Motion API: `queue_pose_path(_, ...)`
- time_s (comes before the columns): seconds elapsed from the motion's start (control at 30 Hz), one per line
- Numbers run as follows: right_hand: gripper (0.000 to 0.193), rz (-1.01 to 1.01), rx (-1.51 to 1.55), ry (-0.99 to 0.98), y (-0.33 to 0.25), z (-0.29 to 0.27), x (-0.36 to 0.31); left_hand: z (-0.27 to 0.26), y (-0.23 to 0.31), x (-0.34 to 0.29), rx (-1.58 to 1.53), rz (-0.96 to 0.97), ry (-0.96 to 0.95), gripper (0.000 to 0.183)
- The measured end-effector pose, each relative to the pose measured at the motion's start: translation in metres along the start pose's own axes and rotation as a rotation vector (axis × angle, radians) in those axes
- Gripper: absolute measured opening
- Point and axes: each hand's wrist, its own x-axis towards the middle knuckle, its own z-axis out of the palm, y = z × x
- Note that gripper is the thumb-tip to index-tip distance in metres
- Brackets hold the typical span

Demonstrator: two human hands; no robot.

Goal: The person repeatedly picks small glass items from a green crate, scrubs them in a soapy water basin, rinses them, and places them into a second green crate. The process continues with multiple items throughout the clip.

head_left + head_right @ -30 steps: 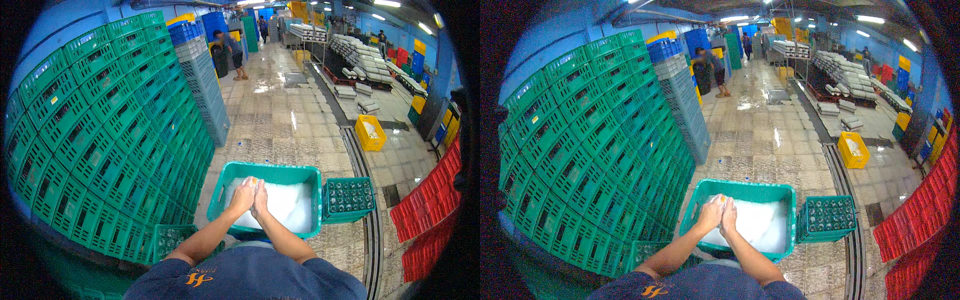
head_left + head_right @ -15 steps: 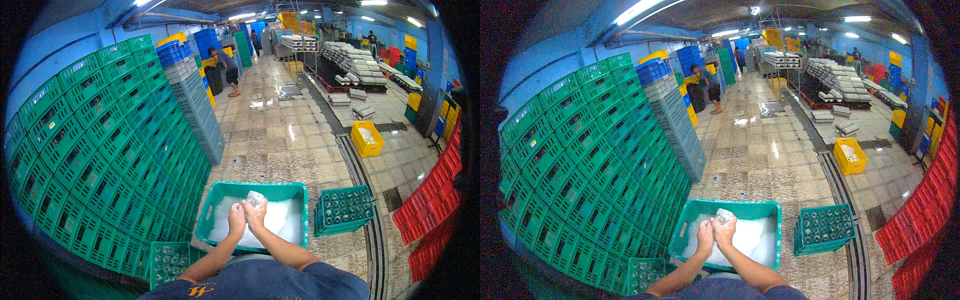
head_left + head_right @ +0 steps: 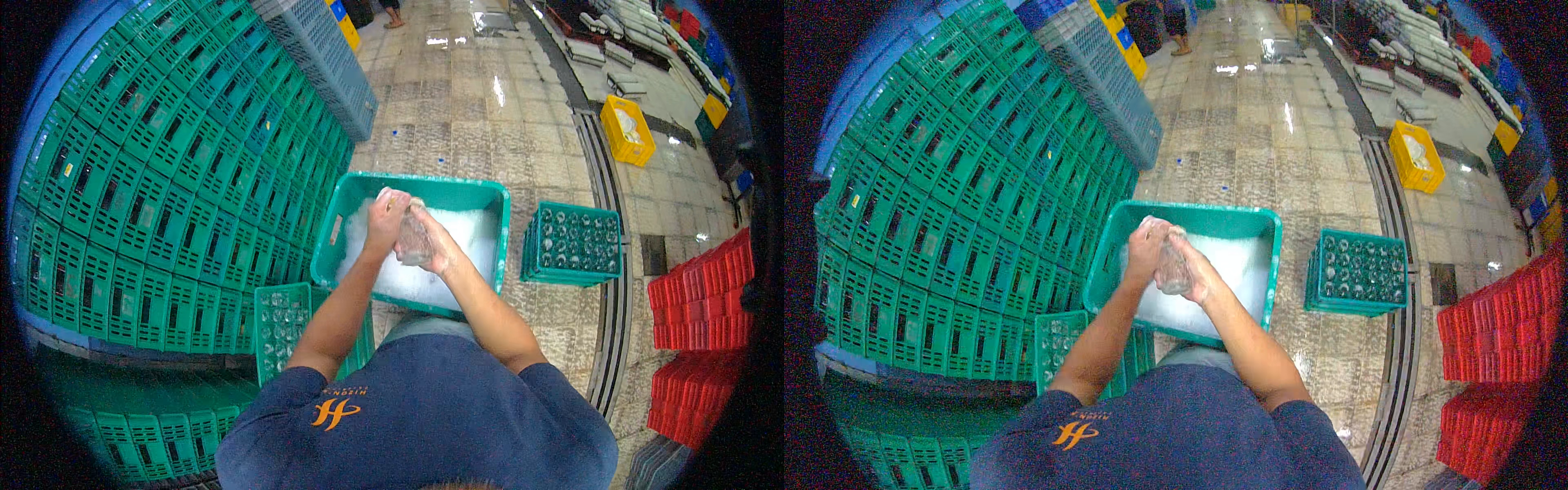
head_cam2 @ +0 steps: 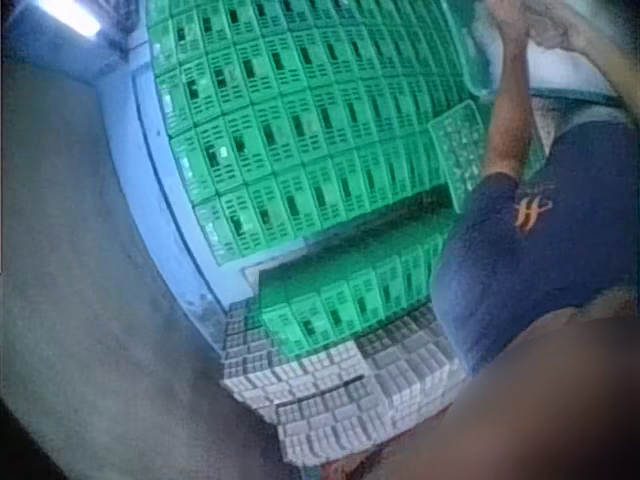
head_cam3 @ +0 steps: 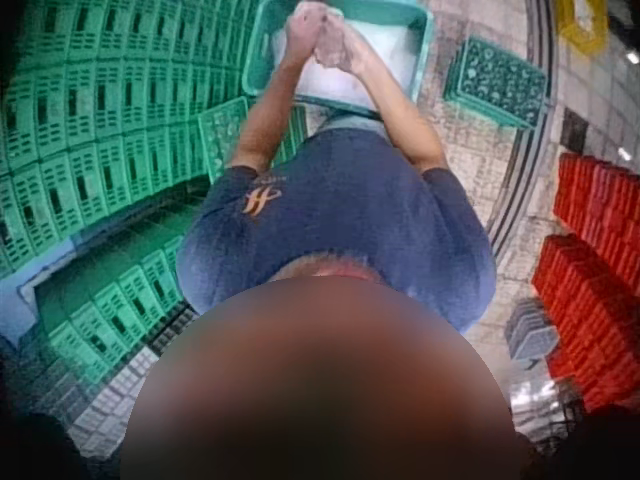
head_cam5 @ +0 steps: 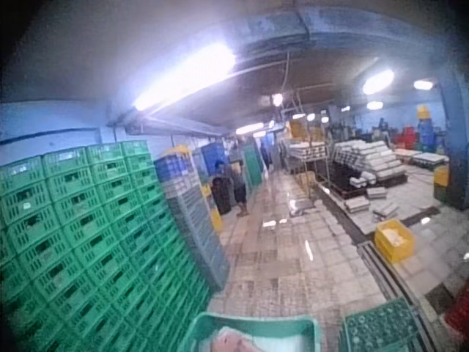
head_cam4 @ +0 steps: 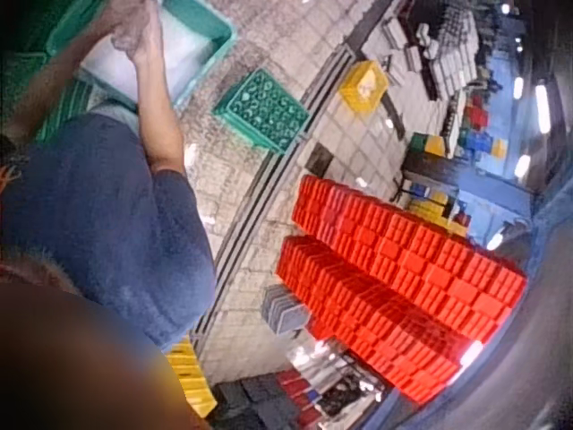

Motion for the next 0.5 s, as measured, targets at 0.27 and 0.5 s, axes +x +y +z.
queue_pose_path(0.27,0.040,-0.046,0.056,0.296,0.022,-0.009,0.015,-0.037,0.020,0.021,0.370,0.239,0.074,0.039)
queue_pose_path(0.5,0.027,-0.451,0.422,0.389,0.022,-0.014,0.064,-0.057,0.020,-0.022,0.305,-0.162,-0.273,0.026)
